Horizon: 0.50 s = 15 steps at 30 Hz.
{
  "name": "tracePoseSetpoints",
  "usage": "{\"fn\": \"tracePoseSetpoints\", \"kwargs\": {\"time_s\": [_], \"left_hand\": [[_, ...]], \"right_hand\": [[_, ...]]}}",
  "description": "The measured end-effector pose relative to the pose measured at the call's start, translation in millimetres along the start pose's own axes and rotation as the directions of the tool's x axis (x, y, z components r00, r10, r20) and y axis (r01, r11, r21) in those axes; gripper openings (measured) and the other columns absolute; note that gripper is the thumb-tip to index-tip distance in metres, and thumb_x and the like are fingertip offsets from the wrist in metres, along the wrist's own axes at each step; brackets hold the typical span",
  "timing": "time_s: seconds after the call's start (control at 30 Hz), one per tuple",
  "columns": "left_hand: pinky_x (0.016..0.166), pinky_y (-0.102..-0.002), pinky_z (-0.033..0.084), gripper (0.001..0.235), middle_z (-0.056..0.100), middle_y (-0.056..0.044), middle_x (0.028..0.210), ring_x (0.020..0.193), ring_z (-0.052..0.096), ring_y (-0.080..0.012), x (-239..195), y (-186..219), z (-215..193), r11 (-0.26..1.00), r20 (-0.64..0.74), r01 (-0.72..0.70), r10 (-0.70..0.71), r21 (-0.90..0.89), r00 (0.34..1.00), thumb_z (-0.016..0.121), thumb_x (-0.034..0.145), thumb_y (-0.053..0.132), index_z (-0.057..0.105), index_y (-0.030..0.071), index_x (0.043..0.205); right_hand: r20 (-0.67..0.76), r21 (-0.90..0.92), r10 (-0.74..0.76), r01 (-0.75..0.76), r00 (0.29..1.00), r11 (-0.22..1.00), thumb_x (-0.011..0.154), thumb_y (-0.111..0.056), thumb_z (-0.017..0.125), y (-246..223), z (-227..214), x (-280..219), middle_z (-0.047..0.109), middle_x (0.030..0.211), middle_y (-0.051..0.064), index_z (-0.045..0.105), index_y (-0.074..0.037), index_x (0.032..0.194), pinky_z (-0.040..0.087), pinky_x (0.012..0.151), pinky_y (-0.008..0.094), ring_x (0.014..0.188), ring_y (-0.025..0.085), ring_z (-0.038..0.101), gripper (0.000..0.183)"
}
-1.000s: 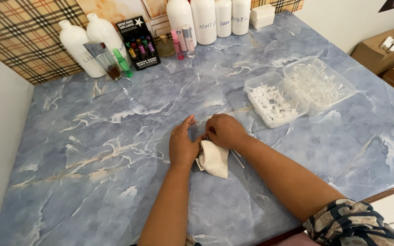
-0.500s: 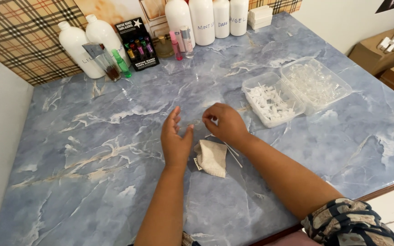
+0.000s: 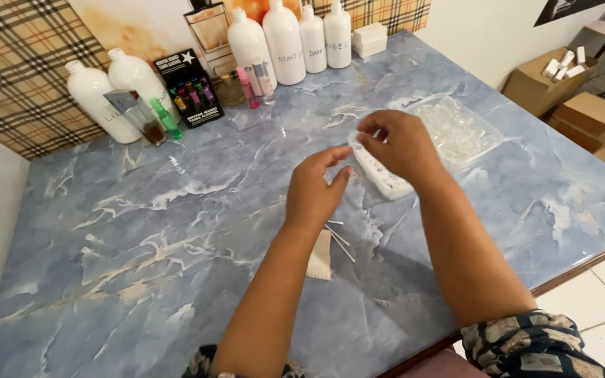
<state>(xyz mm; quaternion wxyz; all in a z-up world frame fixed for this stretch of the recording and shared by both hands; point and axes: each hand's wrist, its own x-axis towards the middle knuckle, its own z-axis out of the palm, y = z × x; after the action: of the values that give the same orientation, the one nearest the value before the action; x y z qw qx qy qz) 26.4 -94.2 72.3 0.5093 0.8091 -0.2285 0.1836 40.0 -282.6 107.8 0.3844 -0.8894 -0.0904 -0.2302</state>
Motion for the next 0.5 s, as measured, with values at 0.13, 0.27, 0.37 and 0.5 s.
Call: {"fn": "tracePoseSetpoints", "kwargs": {"time_s": [0.13, 0.27, 0.37, 0.5], "left_hand": [[0.099, -0.041, 0.056, 0.028, 0.075, -0.001, 0.108, 0.110, 0.071, -0.0239, 23, -11, 38, 0.981, 0.168, 0.006, -0.040, 0.195, 0.985, 0.071, 0.090, 0.021, 0.074, 0.023, 0.117], [0.112, -0.050, 0.040, 0.026, 0.075, 0.005, 0.104, 0.111, 0.070, -0.0215, 42, -36, 90, 0.854, 0.313, -0.122, -0.050, 0.506, 0.948, 0.069, 0.091, 0.031, 0.074, 0.033, 0.116], [0.116, -0.062, 0.028, 0.020, 0.076, 0.000, 0.094, 0.106, 0.071, -0.0269, 51, -59, 126, 0.788, 0.354, -0.148, -0.093, 0.597, 0.931, 0.069, 0.088, 0.032, 0.078, 0.031, 0.106], [0.121, -0.069, 0.002, 0.025, 0.077, -0.013, 0.107, 0.122, 0.064, -0.0350, 49, -30, 121, 0.756, 0.465, -0.105, -0.281, 0.646, 0.839, 0.059, 0.090, 0.011, 0.080, 0.010, 0.104]], "right_hand": [[0.048, -0.158, 0.179, -0.170, 0.983, 0.973, 0.088, -0.021, 0.072, 43, -5, -2, 0.075, 0.093, 0.011, 0.077, -0.010, 0.104, 0.059, 0.074, 0.043, 0.085, 0.028, 0.073, 0.020], [0.167, -0.361, 0.335, -0.258, 0.928, 0.896, 0.085, -0.025, 0.070, 81, 10, -5, 0.077, 0.099, 0.010, 0.077, -0.014, 0.110, 0.059, 0.086, 0.047, 0.098, 0.034, 0.072, 0.027], [0.239, -0.475, 0.387, -0.240, 0.891, 0.846, 0.085, -0.025, 0.072, 108, 27, -1, 0.077, 0.105, 0.009, 0.077, -0.015, 0.113, 0.059, 0.089, 0.045, 0.104, 0.032, 0.072, 0.030], [0.388, -0.583, 0.441, -0.155, 0.809, 0.798, 0.086, -0.031, 0.073, 106, 30, -5, 0.076, 0.111, 0.013, 0.076, -0.014, 0.118, 0.059, 0.093, 0.046, 0.110, 0.034, 0.071, 0.037]]}}
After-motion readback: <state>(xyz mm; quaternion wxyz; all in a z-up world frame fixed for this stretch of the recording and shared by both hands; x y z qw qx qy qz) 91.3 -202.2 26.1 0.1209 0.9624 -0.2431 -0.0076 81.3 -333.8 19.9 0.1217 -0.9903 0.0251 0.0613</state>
